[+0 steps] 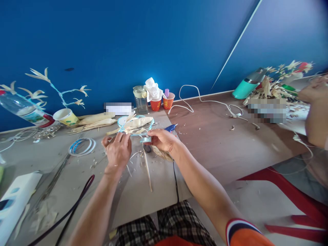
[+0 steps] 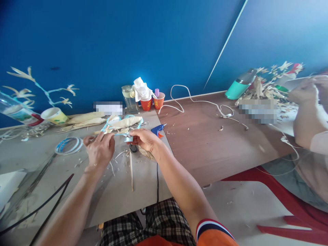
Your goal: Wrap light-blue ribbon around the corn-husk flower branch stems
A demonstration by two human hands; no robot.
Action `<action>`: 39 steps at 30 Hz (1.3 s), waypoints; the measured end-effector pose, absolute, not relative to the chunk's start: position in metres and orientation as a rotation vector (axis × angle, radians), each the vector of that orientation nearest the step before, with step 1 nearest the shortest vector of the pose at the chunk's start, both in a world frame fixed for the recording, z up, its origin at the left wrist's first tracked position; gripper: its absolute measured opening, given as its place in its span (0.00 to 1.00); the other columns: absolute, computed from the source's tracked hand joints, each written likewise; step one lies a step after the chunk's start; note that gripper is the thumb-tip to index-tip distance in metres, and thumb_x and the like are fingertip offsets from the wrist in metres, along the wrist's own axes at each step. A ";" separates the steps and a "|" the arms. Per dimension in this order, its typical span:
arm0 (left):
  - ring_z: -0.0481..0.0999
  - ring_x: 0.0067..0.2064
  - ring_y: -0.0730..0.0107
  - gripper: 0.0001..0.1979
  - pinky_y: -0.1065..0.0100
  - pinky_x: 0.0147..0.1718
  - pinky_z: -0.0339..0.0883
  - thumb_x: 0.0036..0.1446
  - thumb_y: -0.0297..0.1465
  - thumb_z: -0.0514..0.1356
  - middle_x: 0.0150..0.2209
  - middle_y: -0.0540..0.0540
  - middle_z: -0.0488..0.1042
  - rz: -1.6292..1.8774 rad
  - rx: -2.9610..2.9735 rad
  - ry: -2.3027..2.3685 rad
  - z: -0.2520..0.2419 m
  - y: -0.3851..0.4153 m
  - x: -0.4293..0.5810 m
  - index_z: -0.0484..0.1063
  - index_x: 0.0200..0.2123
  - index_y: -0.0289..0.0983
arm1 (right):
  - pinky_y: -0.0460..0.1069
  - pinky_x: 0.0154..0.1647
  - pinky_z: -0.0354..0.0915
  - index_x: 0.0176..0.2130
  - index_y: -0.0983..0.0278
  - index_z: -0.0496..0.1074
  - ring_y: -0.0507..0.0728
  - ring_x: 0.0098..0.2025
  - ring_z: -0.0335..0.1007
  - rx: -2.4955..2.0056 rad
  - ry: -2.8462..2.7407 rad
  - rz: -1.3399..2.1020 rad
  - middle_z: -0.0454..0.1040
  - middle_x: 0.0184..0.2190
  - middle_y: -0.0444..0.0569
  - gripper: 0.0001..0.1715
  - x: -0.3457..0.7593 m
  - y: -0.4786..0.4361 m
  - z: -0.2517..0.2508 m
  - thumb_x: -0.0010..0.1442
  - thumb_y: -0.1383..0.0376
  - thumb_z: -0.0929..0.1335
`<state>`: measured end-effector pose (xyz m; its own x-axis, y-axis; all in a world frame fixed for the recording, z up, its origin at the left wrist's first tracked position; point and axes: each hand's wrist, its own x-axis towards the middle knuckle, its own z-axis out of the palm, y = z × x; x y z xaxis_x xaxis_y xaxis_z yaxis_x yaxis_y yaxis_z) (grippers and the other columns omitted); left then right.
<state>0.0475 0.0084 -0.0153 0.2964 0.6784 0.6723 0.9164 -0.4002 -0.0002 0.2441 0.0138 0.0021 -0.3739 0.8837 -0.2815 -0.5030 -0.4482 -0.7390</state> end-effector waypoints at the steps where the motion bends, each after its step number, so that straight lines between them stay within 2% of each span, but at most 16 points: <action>1: 0.73 0.31 0.65 0.11 0.55 0.48 0.49 0.58 0.26 0.54 0.34 0.43 0.78 -0.836 -2.183 -1.417 -0.016 0.008 0.048 0.76 0.37 0.41 | 0.48 0.34 0.66 0.26 0.66 0.67 0.52 0.28 0.71 -0.812 -0.653 1.956 0.72 0.23 0.44 0.04 0.248 0.016 0.001 0.48 0.71 0.68; 6: 0.74 0.32 0.65 0.12 0.55 0.49 0.48 0.59 0.25 0.53 0.34 0.44 0.78 -0.750 -2.170 -1.335 -0.018 0.008 0.053 0.76 0.37 0.42 | 0.49 0.34 0.65 0.27 0.65 0.65 0.56 0.31 0.75 -0.762 -0.528 2.008 0.74 0.24 0.45 0.07 0.258 0.023 -0.003 0.44 0.70 0.68; 12: 0.74 0.34 0.63 0.12 0.53 0.49 0.48 0.58 0.25 0.53 0.36 0.43 0.78 -0.713 -2.228 -1.342 -0.017 0.006 0.053 0.75 0.36 0.42 | 0.46 0.29 0.62 0.27 0.65 0.67 0.52 0.27 0.70 -0.885 -0.534 1.876 0.74 0.23 0.45 0.05 0.262 0.025 -0.002 0.44 0.72 0.67; 15: 0.73 0.34 0.64 0.12 0.54 0.49 0.48 0.58 0.25 0.53 0.35 0.45 0.78 -0.760 -2.264 -1.349 -0.016 0.007 0.052 0.75 0.36 0.44 | 0.46 0.30 0.63 0.26 0.65 0.67 0.52 0.27 0.70 -0.874 -0.613 1.831 0.73 0.22 0.45 0.05 0.267 0.026 -0.002 0.45 0.70 0.69; 17: 0.73 0.33 0.65 0.13 0.55 0.49 0.48 0.58 0.25 0.53 0.34 0.46 0.77 -0.751 -2.278 -1.326 -0.016 0.008 0.051 0.75 0.36 0.44 | 0.47 0.30 0.64 0.25 0.65 0.66 0.51 0.24 0.68 -0.878 -0.671 1.778 0.70 0.20 0.43 0.06 0.270 0.028 -0.003 0.46 0.68 0.70; 23: 0.73 0.32 0.64 0.13 0.55 0.47 0.48 0.59 0.25 0.52 0.30 0.47 0.76 -0.682 -2.351 -1.204 -0.012 0.007 0.053 0.75 0.34 0.44 | 0.45 0.25 0.56 0.20 0.65 0.63 0.47 0.20 0.59 -1.092 -0.796 1.415 0.63 0.16 0.40 0.13 0.269 0.037 -0.012 0.52 0.63 0.68; 28: 0.76 0.35 0.63 0.11 0.56 0.49 0.49 0.58 0.25 0.54 0.32 0.47 0.79 -0.819 -2.423 -1.201 -0.012 0.004 0.054 0.75 0.36 0.45 | 0.46 0.28 0.54 0.18 0.63 0.61 0.50 0.23 0.57 -1.496 -1.148 0.885 0.62 0.16 0.42 0.21 0.268 0.037 -0.015 0.58 0.57 0.63; 32: 0.78 0.35 0.64 0.09 0.56 0.49 0.50 0.57 0.25 0.56 0.35 0.49 0.80 -0.905 -2.477 -1.144 -0.014 0.005 0.054 0.74 0.35 0.44 | 0.53 0.43 0.57 0.23 0.63 0.67 0.57 0.33 0.65 -1.793 -1.455 0.397 0.70 0.23 0.49 0.20 0.267 0.032 -0.018 0.60 0.54 0.62; 35: 0.78 0.35 0.65 0.08 0.56 0.49 0.52 0.57 0.26 0.56 0.35 0.48 0.81 -0.962 -2.519 -1.227 -0.014 0.005 0.055 0.74 0.35 0.43 | 0.61 0.54 0.52 0.38 0.65 0.72 0.65 0.48 0.64 -1.811 -1.488 0.148 0.73 0.41 0.59 0.16 0.265 0.026 -0.017 0.60 0.55 0.64; 37: 0.77 0.34 0.66 0.07 0.58 0.48 0.55 0.57 0.27 0.56 0.34 0.47 0.80 -0.992 -2.542 -1.333 -0.013 0.006 0.056 0.74 0.34 0.42 | 0.62 0.57 0.51 0.48 0.65 0.69 0.66 0.54 0.60 -1.678 -1.454 0.115 0.67 0.51 0.61 0.18 0.264 0.022 -0.011 0.60 0.59 0.64; 39: 0.77 0.34 0.66 0.07 0.59 0.46 0.57 0.57 0.28 0.55 0.32 0.48 0.80 -1.017 -2.575 -1.389 -0.012 0.006 0.057 0.74 0.33 0.42 | 0.58 0.55 0.56 0.49 0.63 0.69 0.63 0.54 0.61 -1.444 -1.460 0.239 0.67 0.51 0.57 0.17 0.263 0.019 -0.003 0.61 0.63 0.63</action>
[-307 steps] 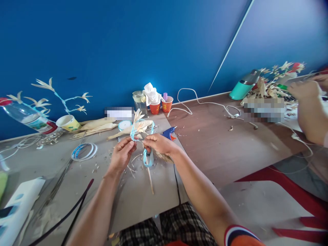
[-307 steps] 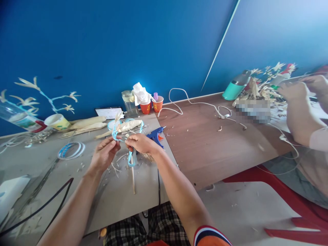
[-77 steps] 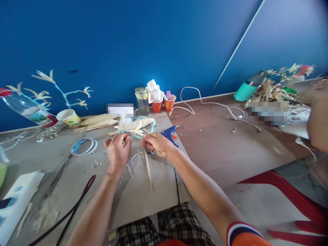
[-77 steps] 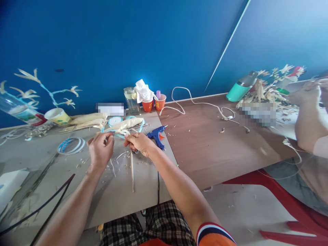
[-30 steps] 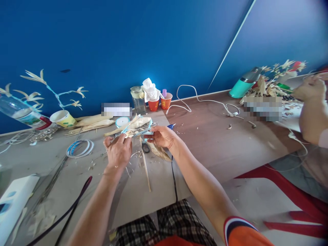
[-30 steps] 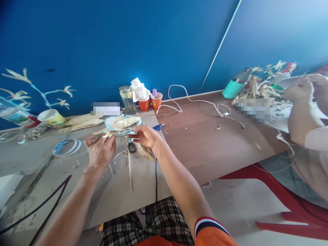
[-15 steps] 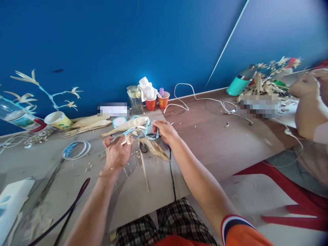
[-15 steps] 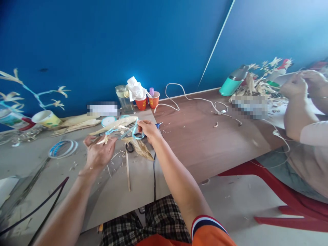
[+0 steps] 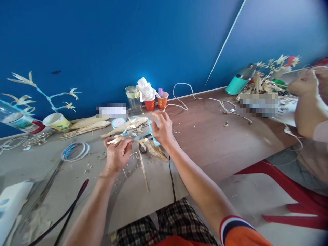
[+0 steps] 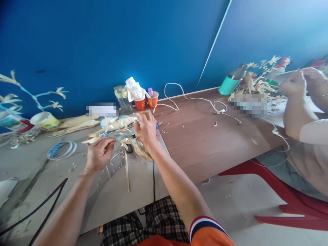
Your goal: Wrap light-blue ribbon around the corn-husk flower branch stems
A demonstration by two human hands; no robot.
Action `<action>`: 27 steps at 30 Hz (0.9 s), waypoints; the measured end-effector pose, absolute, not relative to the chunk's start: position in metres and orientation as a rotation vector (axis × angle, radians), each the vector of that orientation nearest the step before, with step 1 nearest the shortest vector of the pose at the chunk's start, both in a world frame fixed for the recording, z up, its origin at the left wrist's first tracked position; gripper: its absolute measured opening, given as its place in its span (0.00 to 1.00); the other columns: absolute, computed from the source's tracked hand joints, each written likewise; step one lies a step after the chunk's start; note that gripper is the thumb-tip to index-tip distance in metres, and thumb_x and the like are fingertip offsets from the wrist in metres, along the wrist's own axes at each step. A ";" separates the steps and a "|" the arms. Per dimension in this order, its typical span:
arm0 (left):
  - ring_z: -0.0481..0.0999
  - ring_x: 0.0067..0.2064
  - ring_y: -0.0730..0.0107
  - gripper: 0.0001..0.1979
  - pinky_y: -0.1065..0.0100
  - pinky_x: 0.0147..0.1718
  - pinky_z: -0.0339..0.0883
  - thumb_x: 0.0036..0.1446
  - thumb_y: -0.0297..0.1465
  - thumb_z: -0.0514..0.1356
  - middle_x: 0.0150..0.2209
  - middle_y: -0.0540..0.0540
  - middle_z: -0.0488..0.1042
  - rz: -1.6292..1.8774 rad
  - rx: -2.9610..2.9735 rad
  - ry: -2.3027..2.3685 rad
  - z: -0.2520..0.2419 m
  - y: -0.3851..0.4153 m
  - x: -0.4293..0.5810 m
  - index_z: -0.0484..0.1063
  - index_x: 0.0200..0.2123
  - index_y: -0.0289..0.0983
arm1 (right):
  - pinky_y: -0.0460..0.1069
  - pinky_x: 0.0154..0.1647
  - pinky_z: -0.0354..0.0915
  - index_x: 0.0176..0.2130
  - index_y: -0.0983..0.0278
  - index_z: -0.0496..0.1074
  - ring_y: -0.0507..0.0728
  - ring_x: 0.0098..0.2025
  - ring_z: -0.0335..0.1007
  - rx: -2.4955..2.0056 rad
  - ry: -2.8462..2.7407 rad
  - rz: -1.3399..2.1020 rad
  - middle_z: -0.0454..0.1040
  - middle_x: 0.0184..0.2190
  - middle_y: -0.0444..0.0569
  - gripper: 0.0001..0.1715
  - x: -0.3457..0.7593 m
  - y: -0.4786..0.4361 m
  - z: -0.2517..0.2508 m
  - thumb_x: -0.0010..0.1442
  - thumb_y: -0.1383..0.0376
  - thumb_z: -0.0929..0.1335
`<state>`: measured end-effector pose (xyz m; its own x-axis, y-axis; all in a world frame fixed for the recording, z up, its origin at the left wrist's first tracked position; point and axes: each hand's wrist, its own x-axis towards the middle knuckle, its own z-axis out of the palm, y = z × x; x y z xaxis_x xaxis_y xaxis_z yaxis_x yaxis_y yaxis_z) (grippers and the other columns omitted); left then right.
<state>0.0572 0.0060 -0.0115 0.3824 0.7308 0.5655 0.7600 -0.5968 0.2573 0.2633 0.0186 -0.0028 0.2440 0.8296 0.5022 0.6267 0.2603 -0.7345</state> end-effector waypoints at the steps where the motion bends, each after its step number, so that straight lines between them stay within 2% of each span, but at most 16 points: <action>1: 0.77 0.34 0.66 0.08 0.60 0.45 0.58 0.57 0.28 0.55 0.32 0.48 0.80 -1.027 -2.590 -1.394 -0.011 0.006 0.058 0.74 0.32 0.42 | 0.56 0.52 0.59 0.47 0.62 0.71 0.60 0.51 0.64 -1.313 -1.476 0.357 0.68 0.50 0.55 0.16 0.263 0.017 0.001 0.61 0.64 0.62; 3: 0.77 0.33 0.67 0.08 0.61 0.43 0.58 0.57 0.29 0.55 0.31 0.48 0.79 -1.041 -2.612 -1.386 -0.010 0.006 0.058 0.74 0.32 0.41 | 0.51 0.43 0.64 0.43 0.61 0.74 0.55 0.41 0.68 -1.081 -1.506 0.664 0.70 0.47 0.51 0.14 0.263 0.015 0.008 0.61 0.64 0.62; 5: 0.76 0.32 0.67 0.08 0.61 0.43 0.59 0.57 0.29 0.54 0.30 0.48 0.79 -1.043 -2.622 -1.383 -0.010 0.006 0.059 0.74 0.31 0.41 | 0.47 0.33 0.63 0.39 0.62 0.76 0.50 0.32 0.66 -0.915 -1.523 0.968 0.72 0.45 0.49 0.12 0.263 0.015 0.010 0.59 0.63 0.63; 7: 0.75 0.30 0.68 0.08 0.61 0.43 0.59 0.58 0.29 0.54 0.28 0.49 0.78 -1.041 -2.628 -1.388 -0.009 0.005 0.059 0.73 0.30 0.41 | 0.44 0.26 0.59 0.37 0.62 0.77 0.47 0.27 0.62 -0.826 -1.531 1.176 0.74 0.42 0.48 0.12 0.264 0.016 0.009 0.57 0.63 0.65; 11: 0.75 0.30 0.68 0.09 0.60 0.45 0.58 0.59 0.30 0.54 0.28 0.49 0.78 -1.036 -2.654 -1.389 -0.007 0.003 0.060 0.74 0.30 0.41 | 0.42 0.18 0.48 0.38 0.63 0.78 0.44 0.18 0.48 -0.823 -1.579 1.441 0.74 0.27 0.43 0.12 0.268 0.019 0.006 0.55 0.65 0.66; 13: 0.76 0.31 0.68 0.09 0.59 0.46 0.58 0.59 0.30 0.55 0.29 0.49 0.79 -1.036 -2.665 -1.383 -0.007 0.003 0.061 0.74 0.31 0.41 | 0.42 0.18 0.48 0.39 0.63 0.77 0.44 0.18 0.47 -0.820 -1.559 1.557 0.74 0.27 0.42 0.13 0.269 0.020 0.005 0.54 0.66 0.67; 17: 0.76 0.30 0.68 0.09 0.59 0.47 0.56 0.59 0.30 0.55 0.29 0.49 0.79 -1.022 -2.670 -1.358 -0.008 0.002 0.061 0.75 0.31 0.41 | 0.41 0.22 0.58 0.39 0.64 0.77 0.45 0.23 0.58 -0.803 -1.467 1.676 0.76 0.35 0.45 0.14 0.270 0.021 0.004 0.50 0.67 0.69; 21: 0.77 0.30 0.68 0.09 0.57 0.48 0.54 0.59 0.31 0.54 0.29 0.49 0.80 -1.026 -2.664 -1.324 -0.008 0.001 0.061 0.75 0.32 0.42 | 0.40 0.26 0.60 0.38 0.65 0.77 0.45 0.26 0.60 -0.823 -1.508 1.655 0.74 0.30 0.42 0.12 0.272 0.022 0.001 0.51 0.66 0.69; 27: 0.76 0.30 0.67 0.08 0.57 0.48 0.55 0.58 0.29 0.55 0.31 0.48 0.80 -1.083 -2.628 -1.318 -0.005 -0.002 0.063 0.74 0.34 0.41 | 0.41 0.23 0.55 0.36 0.65 0.76 0.45 0.23 0.55 -0.775 -1.447 1.699 0.69 0.25 0.41 0.10 0.270 0.024 -0.003 0.53 0.66 0.67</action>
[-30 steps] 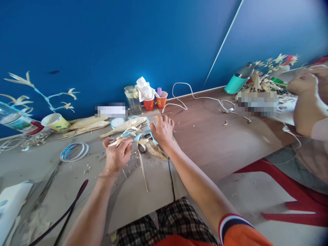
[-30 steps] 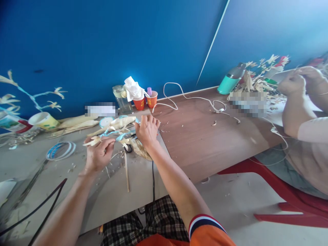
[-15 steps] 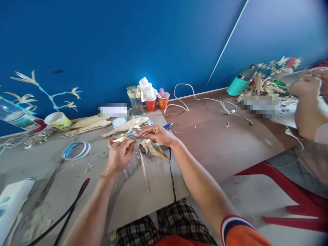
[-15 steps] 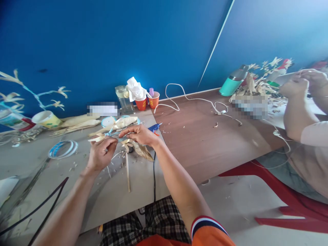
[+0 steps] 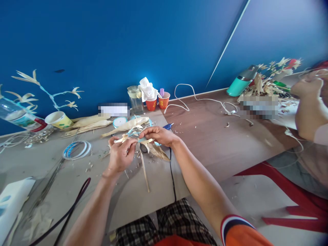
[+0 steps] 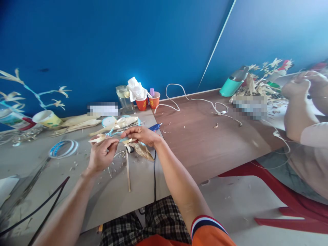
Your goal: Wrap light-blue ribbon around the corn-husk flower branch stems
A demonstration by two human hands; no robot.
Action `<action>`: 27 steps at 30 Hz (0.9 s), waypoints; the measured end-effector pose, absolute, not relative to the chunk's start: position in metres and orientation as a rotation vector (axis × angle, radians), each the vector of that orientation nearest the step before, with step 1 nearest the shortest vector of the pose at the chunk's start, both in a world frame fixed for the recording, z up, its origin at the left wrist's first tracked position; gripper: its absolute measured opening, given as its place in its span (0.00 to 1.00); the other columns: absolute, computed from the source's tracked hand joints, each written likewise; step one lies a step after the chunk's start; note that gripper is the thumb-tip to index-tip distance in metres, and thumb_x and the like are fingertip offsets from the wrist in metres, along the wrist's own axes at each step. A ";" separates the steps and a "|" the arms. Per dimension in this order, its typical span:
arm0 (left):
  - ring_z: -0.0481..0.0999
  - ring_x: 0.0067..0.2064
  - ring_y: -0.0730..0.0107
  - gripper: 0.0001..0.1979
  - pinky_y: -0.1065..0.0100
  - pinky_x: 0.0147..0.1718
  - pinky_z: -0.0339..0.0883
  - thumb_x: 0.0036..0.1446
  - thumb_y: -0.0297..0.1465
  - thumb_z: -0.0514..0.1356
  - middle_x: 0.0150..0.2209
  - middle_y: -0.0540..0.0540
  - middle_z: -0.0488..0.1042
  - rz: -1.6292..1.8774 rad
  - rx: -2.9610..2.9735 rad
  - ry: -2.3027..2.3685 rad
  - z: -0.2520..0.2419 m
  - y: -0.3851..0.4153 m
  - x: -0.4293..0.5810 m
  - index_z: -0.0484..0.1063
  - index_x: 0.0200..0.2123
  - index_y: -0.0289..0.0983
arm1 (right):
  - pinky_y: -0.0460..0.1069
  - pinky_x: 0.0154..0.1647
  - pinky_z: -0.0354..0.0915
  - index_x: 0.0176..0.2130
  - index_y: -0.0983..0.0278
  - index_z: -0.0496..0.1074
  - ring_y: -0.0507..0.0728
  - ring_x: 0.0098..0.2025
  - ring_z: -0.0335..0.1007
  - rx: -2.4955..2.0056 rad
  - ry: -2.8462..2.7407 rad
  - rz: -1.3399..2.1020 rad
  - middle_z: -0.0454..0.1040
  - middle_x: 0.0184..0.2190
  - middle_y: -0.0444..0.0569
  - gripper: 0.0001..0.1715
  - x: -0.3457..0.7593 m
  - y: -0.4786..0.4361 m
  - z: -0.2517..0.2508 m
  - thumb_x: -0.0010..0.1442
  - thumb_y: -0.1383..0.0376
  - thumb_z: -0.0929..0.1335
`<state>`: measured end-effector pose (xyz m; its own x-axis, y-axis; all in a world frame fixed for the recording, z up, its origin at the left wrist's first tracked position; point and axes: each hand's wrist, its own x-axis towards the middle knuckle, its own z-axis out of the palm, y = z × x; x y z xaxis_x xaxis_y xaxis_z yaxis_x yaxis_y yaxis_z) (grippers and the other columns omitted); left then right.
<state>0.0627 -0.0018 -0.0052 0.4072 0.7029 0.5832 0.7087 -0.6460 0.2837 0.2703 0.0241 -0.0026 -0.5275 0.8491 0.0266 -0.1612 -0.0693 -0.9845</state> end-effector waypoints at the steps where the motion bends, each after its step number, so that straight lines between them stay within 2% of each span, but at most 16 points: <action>1: 0.76 0.30 0.67 0.08 0.58 0.47 0.57 0.58 0.29 0.55 0.31 0.48 0.80 -1.098 -2.616 -1.339 -0.004 -0.002 0.063 0.74 0.34 0.41 | 0.41 0.22 0.54 0.35 0.65 0.76 0.45 0.23 0.54 -0.763 -1.419 1.724 0.68 0.24 0.40 0.10 0.270 0.024 -0.003 0.52 0.65 0.67; 5: 0.75 0.32 0.67 0.08 0.61 0.42 0.60 0.58 0.30 0.54 0.32 0.46 0.79 -1.159 -2.551 -1.424 -0.002 -0.003 0.062 0.74 0.34 0.41 | 0.42 0.22 0.51 0.38 0.64 0.74 0.46 0.23 0.53 -0.696 -1.409 1.785 0.66 0.24 0.40 0.11 0.270 0.020 -0.001 0.53 0.63 0.68; 9: 0.75 0.33 0.67 0.08 0.62 0.41 0.61 0.58 0.30 0.54 0.32 0.46 0.79 -1.229 -2.503 -1.396 -0.002 -0.003 0.061 0.74 0.33 0.40 | 0.42 0.26 0.56 0.43 0.62 0.71 0.46 0.28 0.58 -0.618 -1.525 1.765 0.69 0.34 0.42 0.17 0.268 0.014 0.004 0.51 0.65 0.71; 11: 0.75 0.32 0.68 0.08 0.63 0.41 0.61 0.58 0.29 0.55 0.32 0.46 0.79 -1.246 -2.488 -1.371 -0.003 -0.003 0.061 0.74 0.33 0.40 | 0.42 0.29 0.59 0.43 0.62 0.71 0.46 0.30 0.60 -0.629 -1.533 1.720 0.69 0.37 0.43 0.18 0.266 0.013 0.005 0.50 0.66 0.72; 14: 0.75 0.31 0.69 0.08 0.63 0.41 0.61 0.58 0.29 0.55 0.31 0.47 0.79 -1.253 -2.455 -1.361 -0.004 -0.001 0.060 0.75 0.33 0.40 | 0.42 0.31 0.60 0.43 0.64 0.69 0.46 0.29 0.61 -0.606 -1.509 1.728 0.69 0.33 0.42 0.20 0.263 0.013 0.003 0.48 0.66 0.73; 18: 0.75 0.29 0.69 0.11 0.61 0.45 0.58 0.57 0.26 0.55 0.29 0.48 0.79 -1.211 -2.404 -1.319 -0.005 0.000 0.059 0.76 0.40 0.41 | 0.42 0.28 0.56 0.44 0.65 0.68 0.45 0.26 0.57 -0.574 -1.487 1.821 0.63 0.24 0.36 0.26 0.263 0.015 -0.001 0.44 0.68 0.75; 21: 0.77 0.33 0.67 0.14 0.60 0.47 0.56 0.56 0.24 0.55 0.30 0.49 0.80 -1.136 -2.436 -1.279 -0.004 -0.001 0.059 0.77 0.40 0.43 | 0.42 0.28 0.54 0.40 0.66 0.69 0.46 0.27 0.57 -0.647 -1.451 1.787 0.63 0.24 0.37 0.24 0.262 0.016 -0.002 0.42 0.67 0.77; 27: 0.77 0.33 0.66 0.13 0.60 0.45 0.57 0.56 0.24 0.54 0.32 0.48 0.80 -1.202 -2.374 -1.445 -0.003 0.000 0.061 0.78 0.36 0.42 | 0.43 0.21 0.46 0.33 0.67 0.69 0.44 0.21 0.52 -0.702 -1.386 1.839 0.64 0.23 0.38 0.19 0.261 0.018 -0.007 0.47 0.59 0.75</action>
<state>0.0614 -0.0003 -0.0034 0.2320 0.7009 0.6745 0.7909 -0.5395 0.2887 0.2606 0.0176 -0.0071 -0.5944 0.8042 -0.0022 -0.2192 -0.1646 -0.9617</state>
